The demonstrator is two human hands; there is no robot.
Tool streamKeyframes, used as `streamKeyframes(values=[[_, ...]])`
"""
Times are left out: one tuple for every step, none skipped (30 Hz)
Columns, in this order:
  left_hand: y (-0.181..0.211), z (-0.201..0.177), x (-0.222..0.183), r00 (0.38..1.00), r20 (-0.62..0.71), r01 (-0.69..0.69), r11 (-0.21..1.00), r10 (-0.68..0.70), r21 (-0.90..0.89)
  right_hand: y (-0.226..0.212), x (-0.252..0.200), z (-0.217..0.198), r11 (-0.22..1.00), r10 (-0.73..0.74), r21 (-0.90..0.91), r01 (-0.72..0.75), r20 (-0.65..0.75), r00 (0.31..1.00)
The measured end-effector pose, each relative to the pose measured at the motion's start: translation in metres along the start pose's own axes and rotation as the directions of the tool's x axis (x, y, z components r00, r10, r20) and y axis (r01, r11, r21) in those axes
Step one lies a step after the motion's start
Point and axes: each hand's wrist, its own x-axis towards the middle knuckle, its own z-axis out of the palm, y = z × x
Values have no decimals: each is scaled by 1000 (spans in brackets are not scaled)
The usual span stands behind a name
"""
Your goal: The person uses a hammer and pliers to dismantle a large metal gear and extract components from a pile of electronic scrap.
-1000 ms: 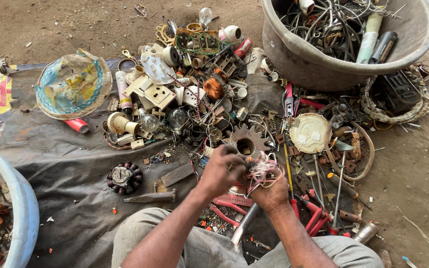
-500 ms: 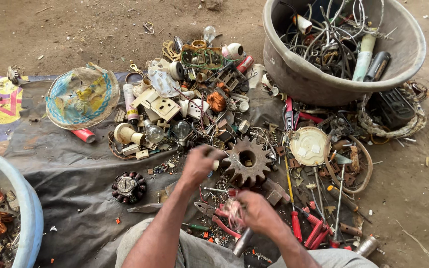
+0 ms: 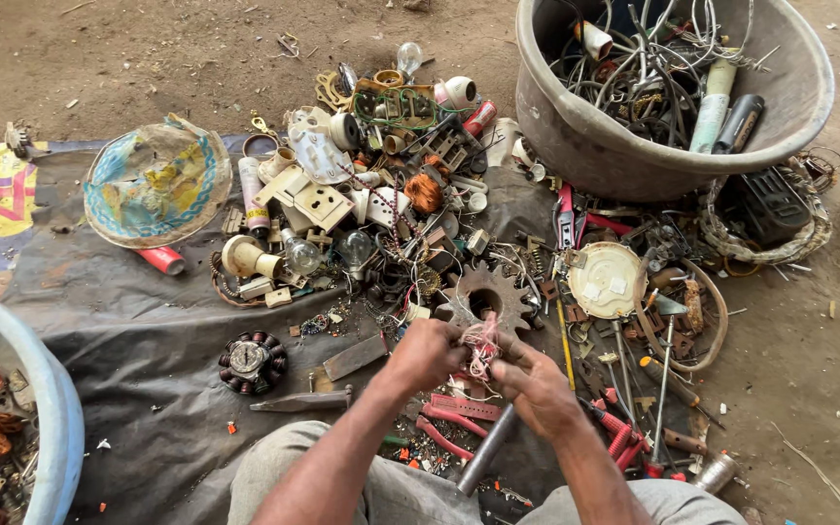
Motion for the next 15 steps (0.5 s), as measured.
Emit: streamKeyframes(values=[[4, 4, -1, 999, -29, -41, 998, 43, 51, 3, 2, 3, 957, -12, -288, -32, -150, 989], [7, 7, -1, 995, -54, -82, 992, 87, 101, 9, 5, 5, 832, -63, -543, -110, -289, 955], [11, 9, -2, 998, 14, -63, 992, 62, 106, 13, 8, 4, 639, -149, -736, -224, -404, 903], [15, 10, -4, 996, 81, -45, 993, 36, 112, 16, 10, -1, 687, -146, -697, -204, -408, 901], [19, 10, -7, 989, 148, -28, 992, 10, 119, 18, 13, -6, 732, -143, -656, -183, -411, 900], [21, 8, -9, 983, 180, -45, 990, 20, 133, 20, 14, -13, 774, -138, -612, -164, -415, 899], [22, 2, -9, 977, 213, -62, 987, 30, 146, 21, 14, -20, 795, -80, -588, -149, -345, 935], [21, -6, -8, 970, 241, -79, 984, 39, 159, 20, 14, -27, 816, -25, -563, -133, -265, 964], [19, -16, -7, 968, 245, -78, 995, 63, 55, 17, 13, -33, 835, 27, -536, -121, -180, 983], [14, -28, -6, 965, 249, -77, 996, 86, -48, 15, 10, -36, 723, 9, -685, -88, -118, 993], [11, -35, -4, 961, 252, -73, 986, 110, -151, 12, 5, -38, 586, 3, -809, -44, -52, 999], [9, -40, -2, 989, 141, 62, 981, -36, -185, 10, 1, -36, 427, 10, -904, 10, 16, 1000], [8, -46, 2, 981, 35, 192, 953, -189, -234, 11, -7, -30, 403, 41, -915, 28, 49, 998], [6, -54, 6, 956, -159, 203, 948, -246, -245, 10, -16, -22, 377, 73, -925, 54, 88, 993], [4, -60, 8, 890, -346, 212, 942, -295, -259, 7, -24, -14, 351, 106, -933, 81, 125, 986]])
